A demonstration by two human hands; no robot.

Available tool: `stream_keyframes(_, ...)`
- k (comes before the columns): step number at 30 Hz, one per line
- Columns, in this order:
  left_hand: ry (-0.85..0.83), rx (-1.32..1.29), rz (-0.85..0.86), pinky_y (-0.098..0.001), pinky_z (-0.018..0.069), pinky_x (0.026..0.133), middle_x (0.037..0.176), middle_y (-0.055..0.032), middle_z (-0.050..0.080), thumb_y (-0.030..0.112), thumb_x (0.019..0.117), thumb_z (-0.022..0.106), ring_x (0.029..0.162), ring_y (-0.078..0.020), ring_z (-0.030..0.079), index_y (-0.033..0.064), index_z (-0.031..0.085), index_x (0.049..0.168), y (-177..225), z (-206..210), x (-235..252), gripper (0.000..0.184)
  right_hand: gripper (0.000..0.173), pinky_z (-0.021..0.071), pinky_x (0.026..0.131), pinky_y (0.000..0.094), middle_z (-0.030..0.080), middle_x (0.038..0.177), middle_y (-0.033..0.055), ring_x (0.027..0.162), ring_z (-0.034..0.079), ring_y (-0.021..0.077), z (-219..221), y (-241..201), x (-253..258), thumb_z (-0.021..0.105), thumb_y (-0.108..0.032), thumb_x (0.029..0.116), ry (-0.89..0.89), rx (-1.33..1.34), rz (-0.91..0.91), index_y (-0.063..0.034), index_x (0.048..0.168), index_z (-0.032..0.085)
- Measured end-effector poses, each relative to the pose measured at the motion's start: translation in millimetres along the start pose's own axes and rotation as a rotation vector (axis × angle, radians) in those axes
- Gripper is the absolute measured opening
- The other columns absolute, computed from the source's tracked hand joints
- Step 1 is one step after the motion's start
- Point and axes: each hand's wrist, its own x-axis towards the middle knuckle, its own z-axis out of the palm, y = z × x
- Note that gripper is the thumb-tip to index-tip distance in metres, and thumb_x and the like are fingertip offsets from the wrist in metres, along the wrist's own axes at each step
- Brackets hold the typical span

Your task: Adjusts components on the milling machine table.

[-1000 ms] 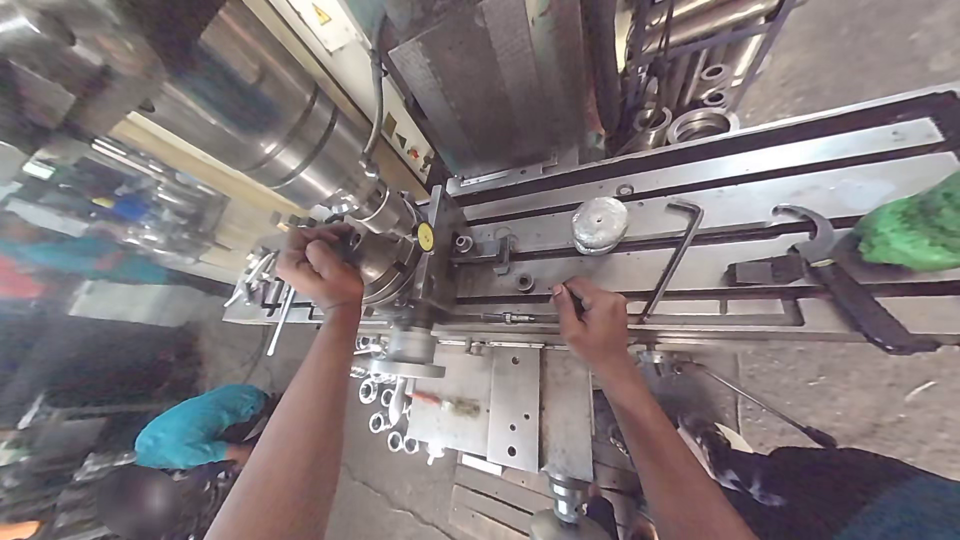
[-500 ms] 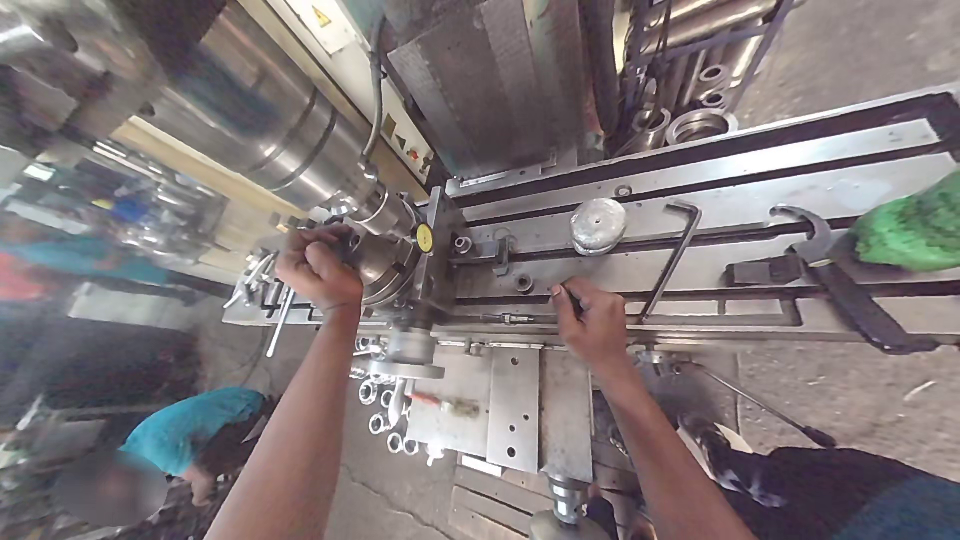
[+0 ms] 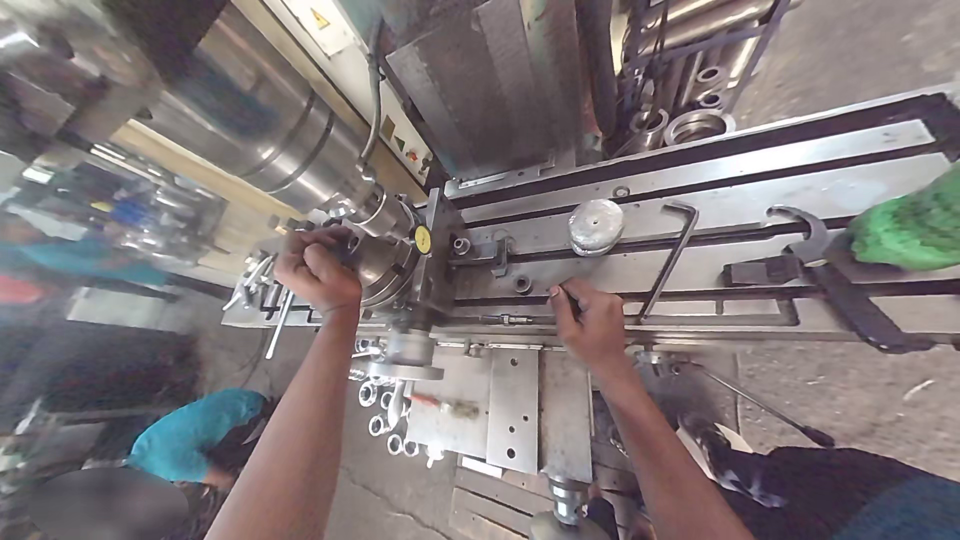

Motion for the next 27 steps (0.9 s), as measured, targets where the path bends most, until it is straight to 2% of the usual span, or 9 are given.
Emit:
stream_keyframes(12,0.004,-0.007,-0.050,-0.0377,0.0613,0.082,0.086,-0.0067,0.074,0.004,0.0945,0.032,0.084,-0.0141,0.074,0.0024,0.057,0.085,6.4,0.9,-0.2,0.027,0.036,0.0374,0.041,0.0354,0.049,0.053,-0.0021,0.044,0.047,0.0127,0.3,-0.7,0.1,0.049,-0.033,0.1001,0.002,-0.001,-0.002,-0.0121,0.075,0.063)
stream_keyframes(27,0.002,0.001,-0.027,-0.0366,0.0608,0.081,0.087,-0.0070,0.074,0.005,0.0945,0.032,0.085,-0.0131,0.074,0.0018,0.058,0.085,3.1,0.4,-0.5,0.027,0.035,0.0388,0.042,0.0356,0.051,0.054,-0.0021,0.045,0.048,0.0126,1.1,1.4,-0.4,0.050,-0.033,0.1002,0.009,0.008,-0.015,-0.0118,0.077,0.066)
